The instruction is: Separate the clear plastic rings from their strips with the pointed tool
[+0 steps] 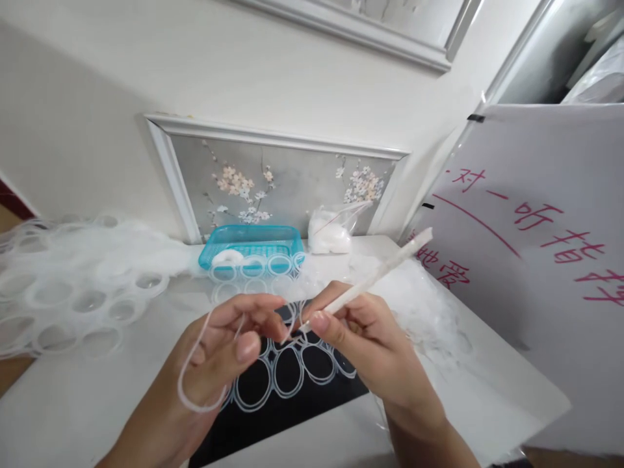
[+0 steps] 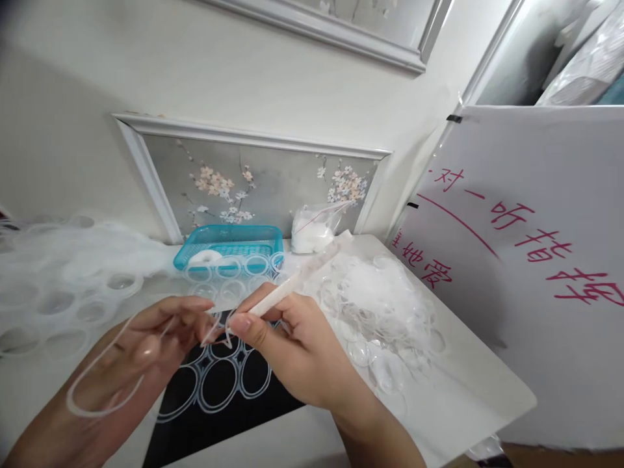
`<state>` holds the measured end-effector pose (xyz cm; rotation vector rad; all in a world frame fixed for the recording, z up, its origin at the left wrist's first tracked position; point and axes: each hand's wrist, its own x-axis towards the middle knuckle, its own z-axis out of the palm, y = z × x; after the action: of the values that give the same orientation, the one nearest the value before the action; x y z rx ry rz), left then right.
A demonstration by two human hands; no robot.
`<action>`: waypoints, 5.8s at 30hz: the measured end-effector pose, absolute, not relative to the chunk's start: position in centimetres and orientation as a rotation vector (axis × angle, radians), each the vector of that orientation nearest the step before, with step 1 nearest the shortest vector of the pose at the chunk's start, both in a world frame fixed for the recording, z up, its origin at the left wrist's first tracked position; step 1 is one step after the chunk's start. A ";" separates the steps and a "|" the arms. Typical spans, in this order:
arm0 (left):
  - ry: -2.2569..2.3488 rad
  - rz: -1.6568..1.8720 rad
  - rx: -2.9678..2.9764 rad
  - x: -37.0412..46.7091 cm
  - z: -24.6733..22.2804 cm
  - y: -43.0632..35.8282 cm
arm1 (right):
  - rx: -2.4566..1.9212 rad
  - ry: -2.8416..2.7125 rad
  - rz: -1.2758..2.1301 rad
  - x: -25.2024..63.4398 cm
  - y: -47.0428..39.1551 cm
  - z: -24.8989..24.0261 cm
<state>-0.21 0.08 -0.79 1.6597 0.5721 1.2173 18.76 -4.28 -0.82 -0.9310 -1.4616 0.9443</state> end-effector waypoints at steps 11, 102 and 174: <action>0.711 1.134 1.706 -0.7 -1.9 -0.4 | -1.027 -1.538 0.776 18.5 -4.8 -1.3; 1.018 0.904 2.509 -1.3 -3.5 2.6 | -0.927 -1.468 1.299 17.9 0.8 -4.5; 0.713 0.569 2.488 0.5 -6.0 4.8 | -0.494 -1.284 1.084 16.6 0.5 -5.8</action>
<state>0.51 4.80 -6.01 2.4878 0.7129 0.5695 16.57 0.47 -5.78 -0.4936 -1.2844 1.0842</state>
